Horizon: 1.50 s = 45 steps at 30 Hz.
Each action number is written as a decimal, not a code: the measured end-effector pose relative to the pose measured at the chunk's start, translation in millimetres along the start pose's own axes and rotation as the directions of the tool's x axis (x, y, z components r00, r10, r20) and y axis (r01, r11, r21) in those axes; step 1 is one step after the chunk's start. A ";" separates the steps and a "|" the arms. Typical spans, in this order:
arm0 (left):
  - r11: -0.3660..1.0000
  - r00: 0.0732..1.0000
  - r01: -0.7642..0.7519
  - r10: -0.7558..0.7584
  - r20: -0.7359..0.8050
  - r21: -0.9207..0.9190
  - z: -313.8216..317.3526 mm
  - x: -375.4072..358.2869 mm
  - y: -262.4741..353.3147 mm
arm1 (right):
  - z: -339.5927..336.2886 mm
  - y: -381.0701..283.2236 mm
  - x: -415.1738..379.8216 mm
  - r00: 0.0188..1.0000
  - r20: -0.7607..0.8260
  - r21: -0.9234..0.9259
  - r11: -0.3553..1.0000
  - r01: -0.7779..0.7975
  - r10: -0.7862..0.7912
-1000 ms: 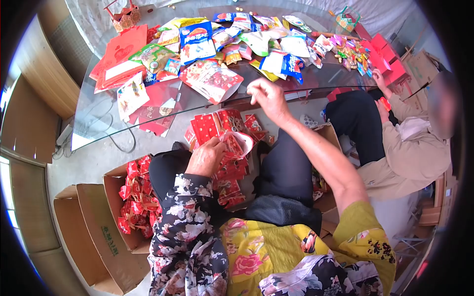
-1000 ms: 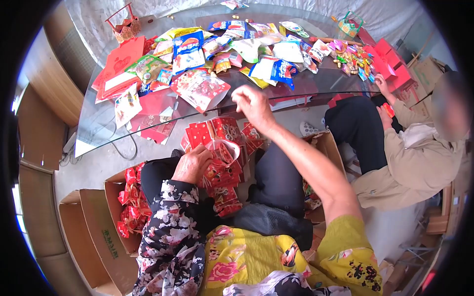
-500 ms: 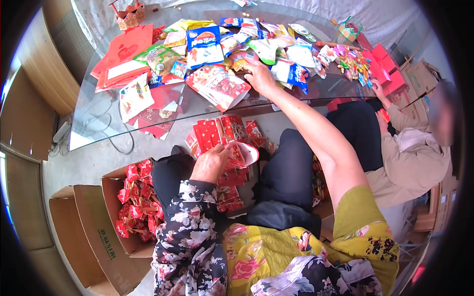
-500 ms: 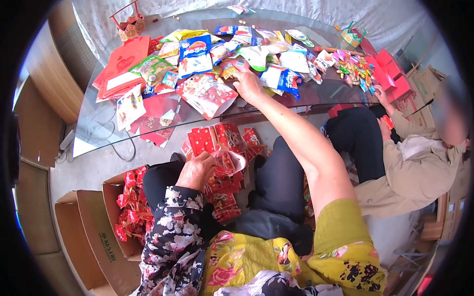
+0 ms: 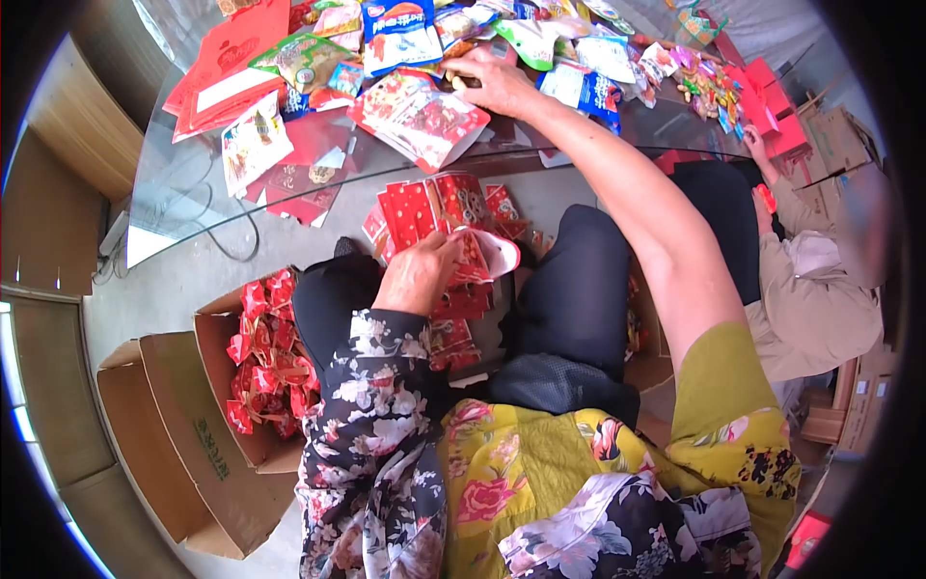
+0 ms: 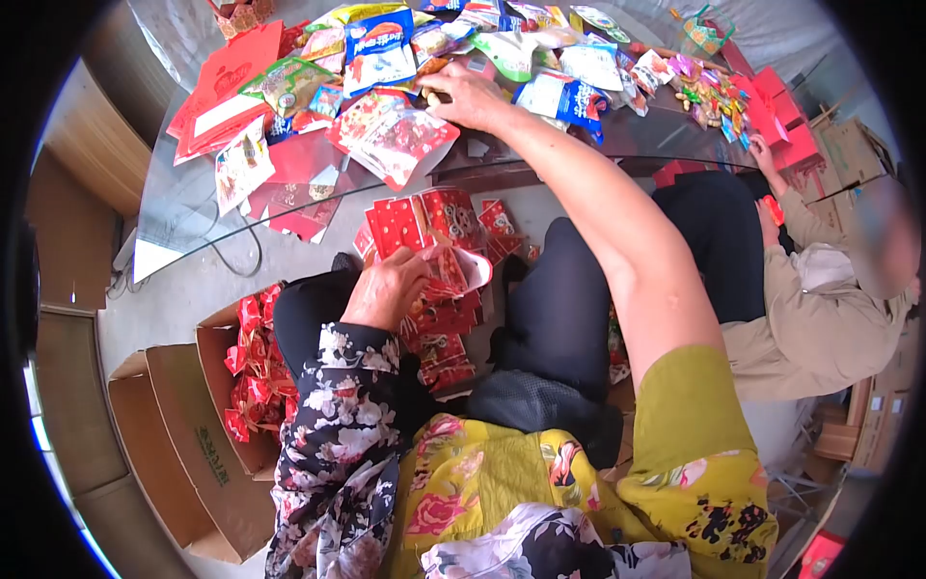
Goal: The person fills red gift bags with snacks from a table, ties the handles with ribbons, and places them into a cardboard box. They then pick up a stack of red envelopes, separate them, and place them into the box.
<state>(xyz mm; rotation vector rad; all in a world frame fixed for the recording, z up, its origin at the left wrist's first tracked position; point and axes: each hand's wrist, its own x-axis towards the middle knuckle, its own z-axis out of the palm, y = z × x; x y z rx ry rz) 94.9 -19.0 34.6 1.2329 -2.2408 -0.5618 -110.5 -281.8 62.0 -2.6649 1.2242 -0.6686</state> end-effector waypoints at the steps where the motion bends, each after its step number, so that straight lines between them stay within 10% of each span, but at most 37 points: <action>1: 1.000 1.000 -0.006 0.006 -0.009 0.004 0.3 0.8 -0.3 | -0.8 -5.4 2.2 1.000 0.014 -0.021 1.000 -0.017 0.017; 11: 0.999 0.999 0.048 -0.048 0.017 0.010 -1.6 -0.4 1.7 | -6.9 -0.9 -2.0 0.989 0.017 -0.104 0.984 -0.145 0.147; 25: 0.999 0.999 0.037 -0.037 0.030 -0.017 4.1 -0.2 -3.6 | -14.8 -0.1 -34.5 0.942 -0.204 0.271 0.940 -0.208 0.267; 39: 0.999 0.998 0.041 -0.040 0.052 -0.031 7.4 2.6 -1.8 | -6.4 11.5 -26.9 0.970 -0.187 -0.079 0.982 -0.170 0.153; 44: 0.998 1.000 0.005 -0.004 0.019 -0.060 7.7 2.3 -4.9 | -2.3 16.2 -44.6 0.945 -0.271 0.187 0.973 -0.133 0.182; 45: 0.997 1.000 -0.010 0.010 0.009 -0.072 6.0 2.7 -4.5 | -19.1 -1.6 -54.2 0.904 0.006 0.461 0.801 -0.382 0.428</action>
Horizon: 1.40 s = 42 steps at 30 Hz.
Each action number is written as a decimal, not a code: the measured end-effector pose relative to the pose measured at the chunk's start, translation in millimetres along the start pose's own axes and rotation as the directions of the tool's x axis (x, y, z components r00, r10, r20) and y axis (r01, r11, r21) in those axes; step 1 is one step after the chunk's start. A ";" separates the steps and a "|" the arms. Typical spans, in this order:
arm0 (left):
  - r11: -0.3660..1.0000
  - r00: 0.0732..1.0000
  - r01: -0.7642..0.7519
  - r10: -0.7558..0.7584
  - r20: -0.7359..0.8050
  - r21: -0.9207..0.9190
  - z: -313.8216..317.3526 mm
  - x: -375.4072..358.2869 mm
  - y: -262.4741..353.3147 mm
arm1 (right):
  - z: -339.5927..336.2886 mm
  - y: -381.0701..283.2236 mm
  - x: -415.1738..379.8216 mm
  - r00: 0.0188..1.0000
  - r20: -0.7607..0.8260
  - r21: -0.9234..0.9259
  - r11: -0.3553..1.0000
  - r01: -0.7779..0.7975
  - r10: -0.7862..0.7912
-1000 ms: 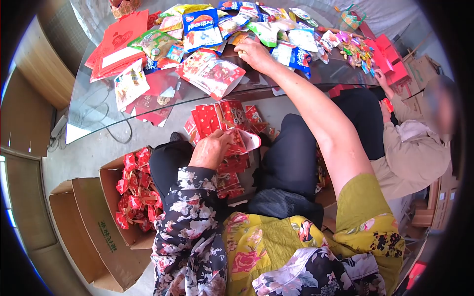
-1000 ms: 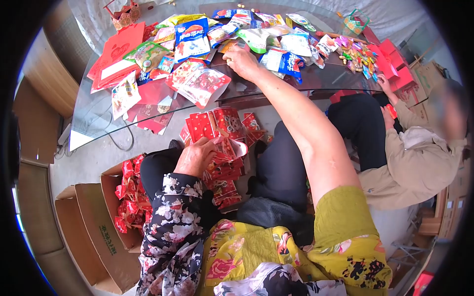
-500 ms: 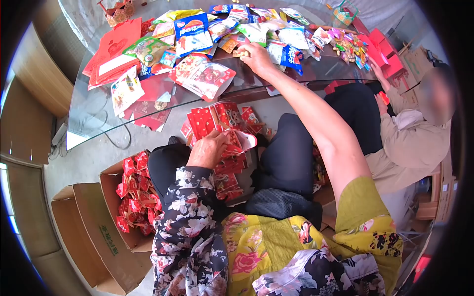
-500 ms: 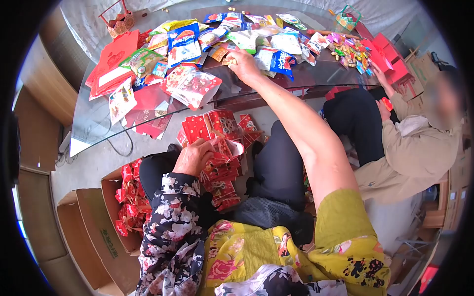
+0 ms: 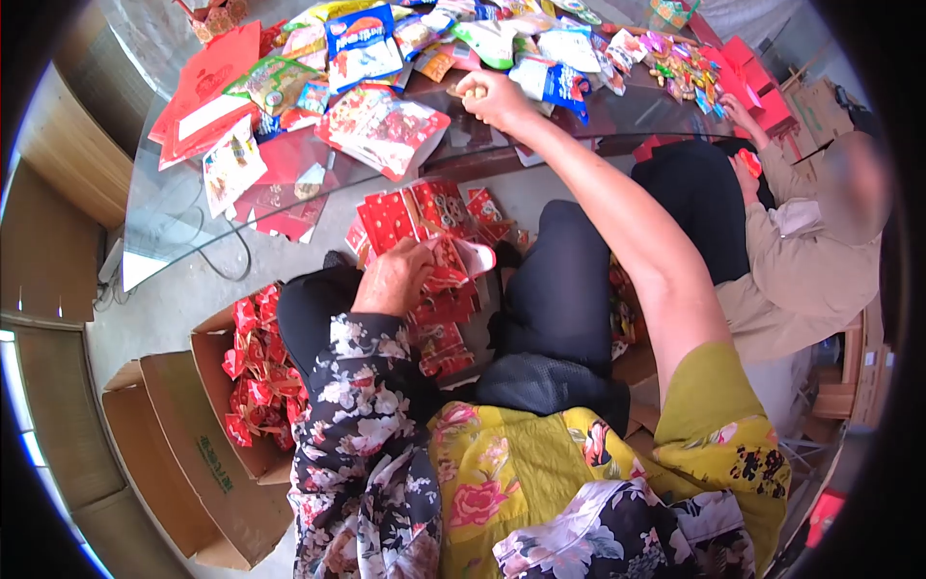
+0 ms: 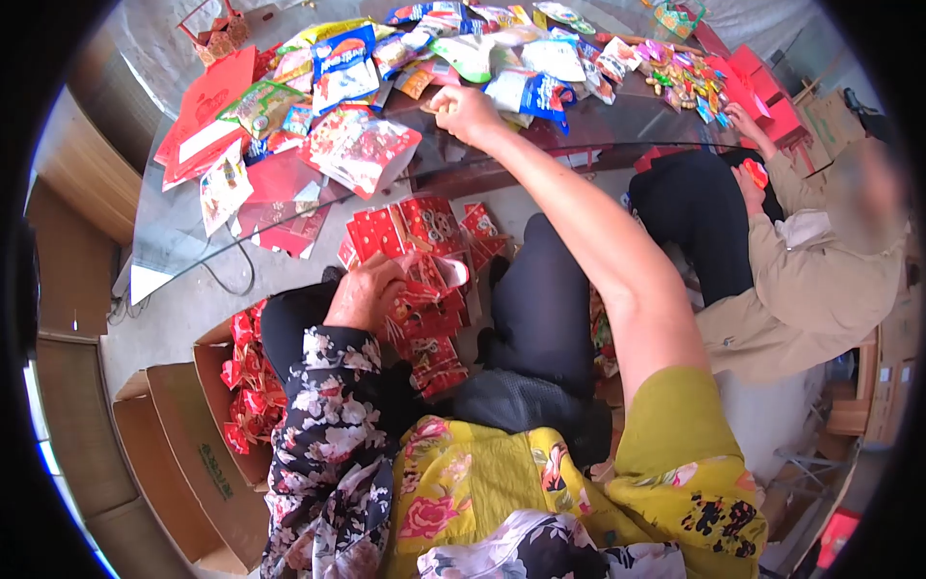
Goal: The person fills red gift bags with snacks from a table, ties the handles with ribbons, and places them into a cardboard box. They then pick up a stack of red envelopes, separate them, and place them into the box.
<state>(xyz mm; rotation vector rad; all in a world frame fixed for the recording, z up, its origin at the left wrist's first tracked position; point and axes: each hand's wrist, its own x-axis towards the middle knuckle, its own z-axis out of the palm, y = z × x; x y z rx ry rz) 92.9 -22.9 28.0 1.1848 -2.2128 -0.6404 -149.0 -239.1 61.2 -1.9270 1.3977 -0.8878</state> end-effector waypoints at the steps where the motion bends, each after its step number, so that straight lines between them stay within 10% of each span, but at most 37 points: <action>1: 0.999 0.999 0.049 -0.049 0.009 -0.017 -1.1 -0.1 3.3 | -3.9 -8.0 -14.3 0.998 0.051 0.195 0.980 -0.044 0.035; 4: 0.996 0.996 0.084 -0.083 0.030 -0.035 -3.5 -0.3 2.5 | -15.1 -42.4 -71.6 0.955 0.285 0.442 0.874 -0.201 0.076; 10: 0.998 1.000 0.024 -0.023 0.019 -0.054 -4.6 -0.3 5.6 | 5.4 -52.8 -168.9 0.837 0.530 0.354 0.863 -0.361 0.133; 14: 0.997 0.999 0.027 -0.025 0.021 -0.068 -4.0 -0.4 9.1 | 21.7 -67.2 -181.1 0.896 0.438 0.027 0.997 0.067 -0.072; 26: 0.997 0.999 0.034 -0.034 0.001 -0.070 -1.2 -0.9 4.2 | 40.4 -61.5 -181.7 0.946 0.200 0.027 0.967 0.254 -0.254; 32: 0.998 0.997 0.059 -0.060 -0.039 -0.025 1.7 4.0 1.6 | 15.2 -63.1 -207.5 0.885 0.413 0.173 0.935 -0.308 0.215; 42: 0.994 0.924 0.103 -0.103 -0.368 -0.019 5.0 29.3 21.0 | 43.5 -30.3 -190.6 0.839 0.482 0.096 0.937 -0.336 0.251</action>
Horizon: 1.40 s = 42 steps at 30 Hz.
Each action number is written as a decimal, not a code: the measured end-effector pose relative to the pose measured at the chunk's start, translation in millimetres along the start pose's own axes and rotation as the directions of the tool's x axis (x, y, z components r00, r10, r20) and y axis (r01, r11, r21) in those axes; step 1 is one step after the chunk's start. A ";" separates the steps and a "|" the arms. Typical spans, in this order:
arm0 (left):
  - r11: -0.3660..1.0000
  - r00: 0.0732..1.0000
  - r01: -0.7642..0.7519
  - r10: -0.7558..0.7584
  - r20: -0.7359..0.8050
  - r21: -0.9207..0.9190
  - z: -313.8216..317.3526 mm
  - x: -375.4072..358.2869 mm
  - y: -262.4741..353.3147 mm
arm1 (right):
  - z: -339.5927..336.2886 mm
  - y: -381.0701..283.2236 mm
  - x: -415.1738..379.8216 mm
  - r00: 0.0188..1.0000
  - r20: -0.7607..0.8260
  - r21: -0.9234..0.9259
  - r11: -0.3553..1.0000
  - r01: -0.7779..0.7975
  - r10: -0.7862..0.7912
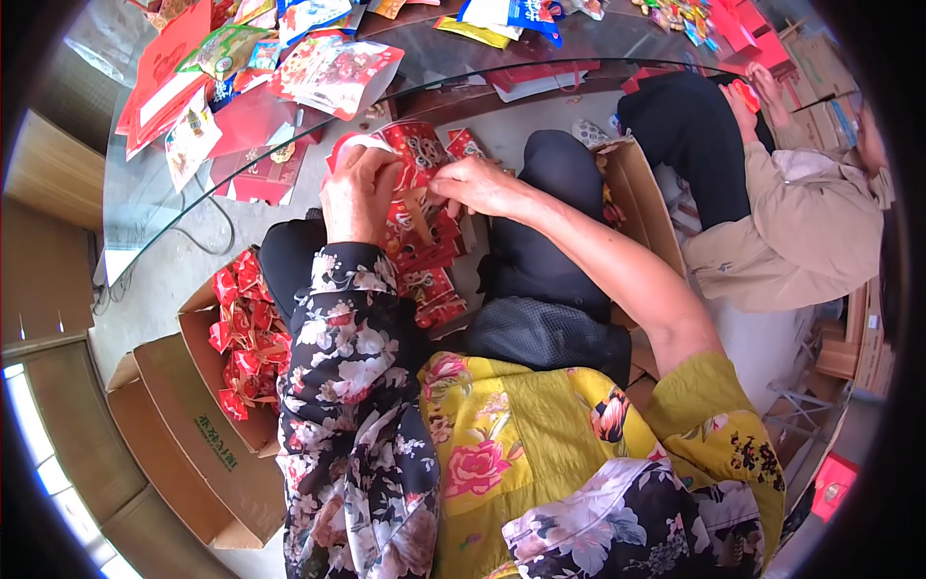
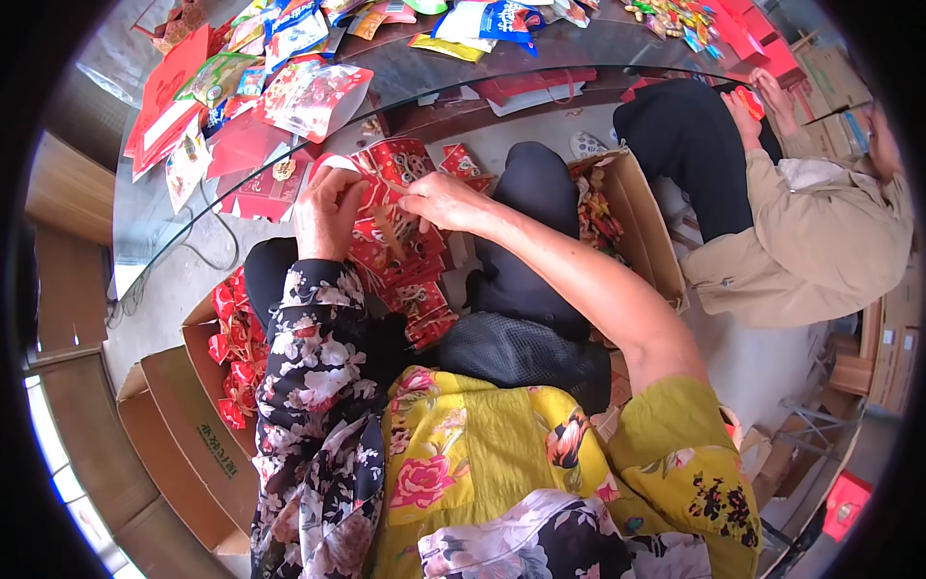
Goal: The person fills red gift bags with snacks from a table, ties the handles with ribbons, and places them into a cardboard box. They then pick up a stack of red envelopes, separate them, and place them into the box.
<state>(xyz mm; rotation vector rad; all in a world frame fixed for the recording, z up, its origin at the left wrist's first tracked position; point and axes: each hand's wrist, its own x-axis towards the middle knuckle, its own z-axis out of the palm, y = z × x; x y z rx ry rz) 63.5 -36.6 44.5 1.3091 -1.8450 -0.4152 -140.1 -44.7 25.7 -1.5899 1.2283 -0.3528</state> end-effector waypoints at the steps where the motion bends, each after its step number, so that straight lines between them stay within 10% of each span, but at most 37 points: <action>1: 1.000 1.000 -0.008 0.008 0.003 0.018 0.0 0.6 -2.0 | 1.6 1.9 5.4 1.000 -0.006 -0.012 1.000 -0.024 0.023; 14: 0.986 0.990 0.130 -0.135 0.042 0.108 -0.3 -6.5 -12.6 | 32.9 2.6 35.6 0.969 0.218 0.294 0.939 -0.178 0.115; 20: 0.987 0.994 0.086 -0.094 0.055 0.138 -0.2 -12.1 -24.6 | 45.3 12.1 43.5 0.935 0.341 0.631 0.713 -0.307 0.100; 30: 0.965 0.964 0.263 -0.262 -0.040 0.002 6.5 -34.1 -56.2 | 38.0 15.2 56.7 0.969 0.234 0.743 0.630 -0.227 0.072; 34: 0.735 0.754 0.634 -0.517 0.405 -0.242 32.0 -51.7 -96.3 | 32.6 13.9 50.6 0.964 0.265 0.732 0.648 -0.211 0.015; 36: 0.329 0.511 0.858 -0.630 0.585 -0.395 20.7 -38.4 -53.9 | 33.4 11.5 45.6 0.962 0.270 0.737 0.636 -0.227 0.032; 39: -0.074 0.526 0.737 -0.561 0.639 -0.672 40.0 -33.4 -70.0 | 35.4 13.4 45.9 0.951 0.309 0.741 0.635 -0.220 -0.031; 42: -0.179 0.554 0.737 -0.395 0.733 -0.652 36.6 -26.4 -67.9 | 35.4 11.4 41.9 0.949 0.316 0.733 0.638 -0.235 -0.013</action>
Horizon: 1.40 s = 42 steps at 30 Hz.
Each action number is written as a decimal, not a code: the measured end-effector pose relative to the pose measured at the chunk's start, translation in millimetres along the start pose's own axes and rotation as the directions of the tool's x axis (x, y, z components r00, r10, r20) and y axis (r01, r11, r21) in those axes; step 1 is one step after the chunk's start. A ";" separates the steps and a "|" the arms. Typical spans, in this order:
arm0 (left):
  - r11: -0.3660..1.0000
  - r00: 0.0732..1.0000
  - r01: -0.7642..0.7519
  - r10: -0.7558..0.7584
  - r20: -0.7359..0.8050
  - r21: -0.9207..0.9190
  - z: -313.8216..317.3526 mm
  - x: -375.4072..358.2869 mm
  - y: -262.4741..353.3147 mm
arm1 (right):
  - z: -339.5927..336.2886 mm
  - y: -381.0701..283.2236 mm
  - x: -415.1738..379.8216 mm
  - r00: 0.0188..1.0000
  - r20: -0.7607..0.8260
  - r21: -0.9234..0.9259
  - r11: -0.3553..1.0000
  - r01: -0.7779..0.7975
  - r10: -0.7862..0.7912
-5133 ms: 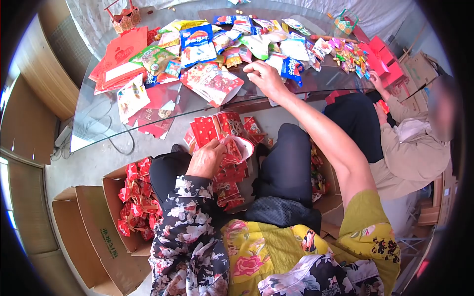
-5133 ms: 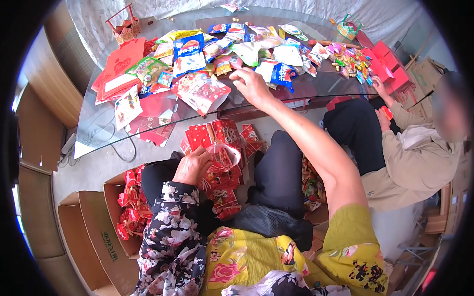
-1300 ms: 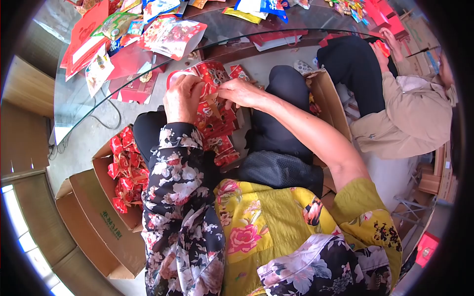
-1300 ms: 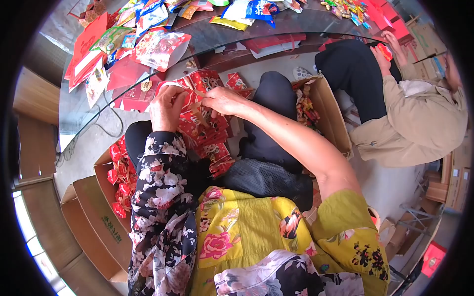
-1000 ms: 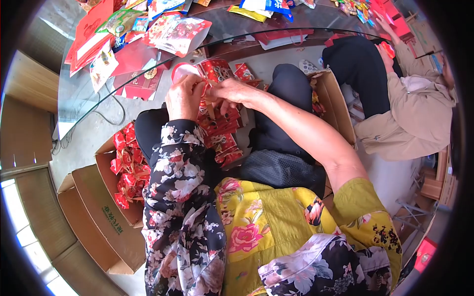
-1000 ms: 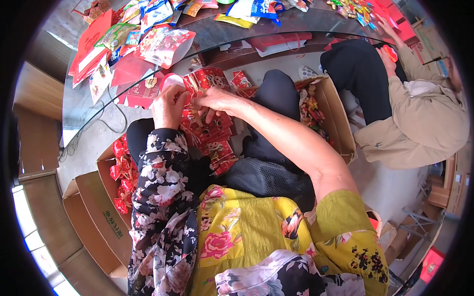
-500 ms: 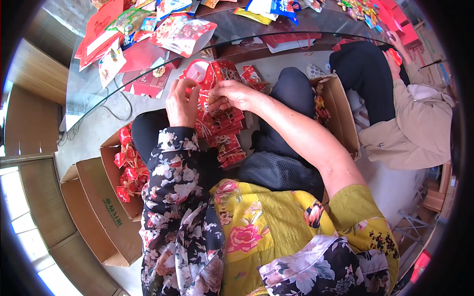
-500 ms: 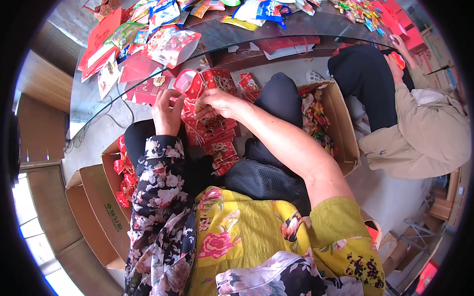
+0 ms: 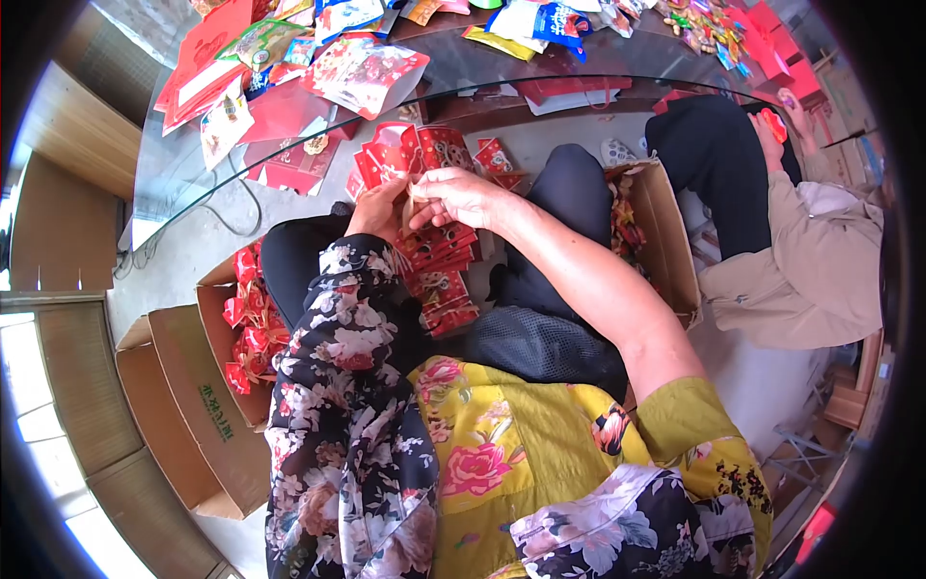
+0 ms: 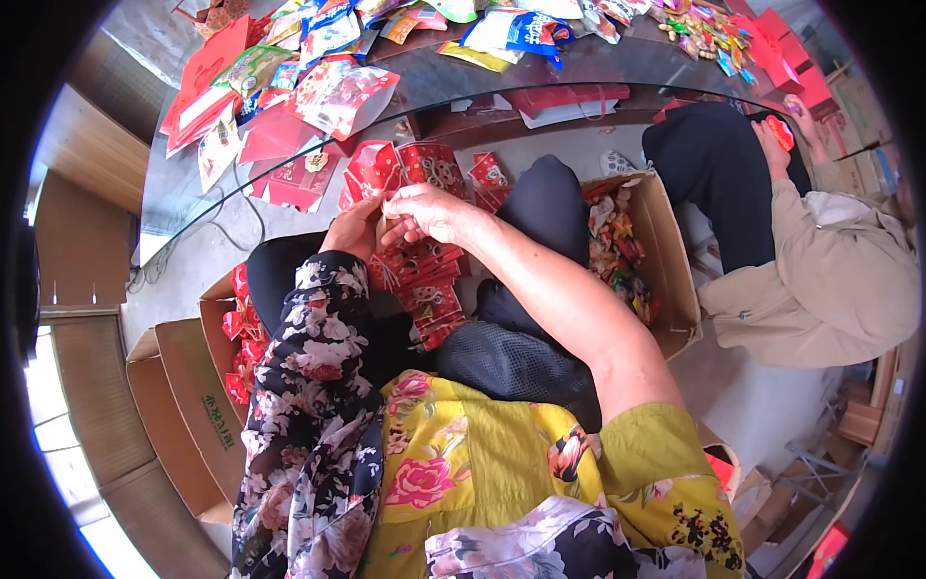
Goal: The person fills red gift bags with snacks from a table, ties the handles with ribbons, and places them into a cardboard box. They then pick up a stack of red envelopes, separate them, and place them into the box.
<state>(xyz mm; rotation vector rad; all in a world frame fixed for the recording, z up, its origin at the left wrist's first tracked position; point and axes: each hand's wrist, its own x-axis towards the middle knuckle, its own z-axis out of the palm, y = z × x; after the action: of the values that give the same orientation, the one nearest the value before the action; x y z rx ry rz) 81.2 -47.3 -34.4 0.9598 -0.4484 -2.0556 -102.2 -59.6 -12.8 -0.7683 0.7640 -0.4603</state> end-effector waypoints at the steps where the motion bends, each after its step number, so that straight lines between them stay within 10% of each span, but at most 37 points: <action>1: 1.000 0.996 -0.004 0.003 -0.092 -0.006 6.7 -1.5 -0.1 | 1.7 -0.6 -1.5 1.000 -0.020 0.000 1.000 -0.016 0.016; 26: 0.969 0.971 -0.162 0.123 -0.206 -0.185 16.4 5.0 -0.9 | 7.1 6.2 -7.0 0.998 -0.029 -0.155 0.986 -0.065 0.061; 29: 0.968 0.968 -0.188 0.155 -0.195 -0.164 22.6 0.1 -1.1 | 10.8 5.6 -10.6 0.970 -0.241 -0.137 0.990 -0.019 -0.015; 42: 0.958 0.961 -0.230 0.195 -0.197 -0.172 8.8 15.2 -9.8 | 9.0 11.4 0.3 0.994 -0.102 0.047 0.998 -0.035 0.039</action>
<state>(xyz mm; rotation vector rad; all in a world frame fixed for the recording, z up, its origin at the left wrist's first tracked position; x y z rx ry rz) 63.4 -53.4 -41.8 0.9253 -0.2406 -1.7650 -94.1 -48.5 -17.3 -0.6907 0.8598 -0.4852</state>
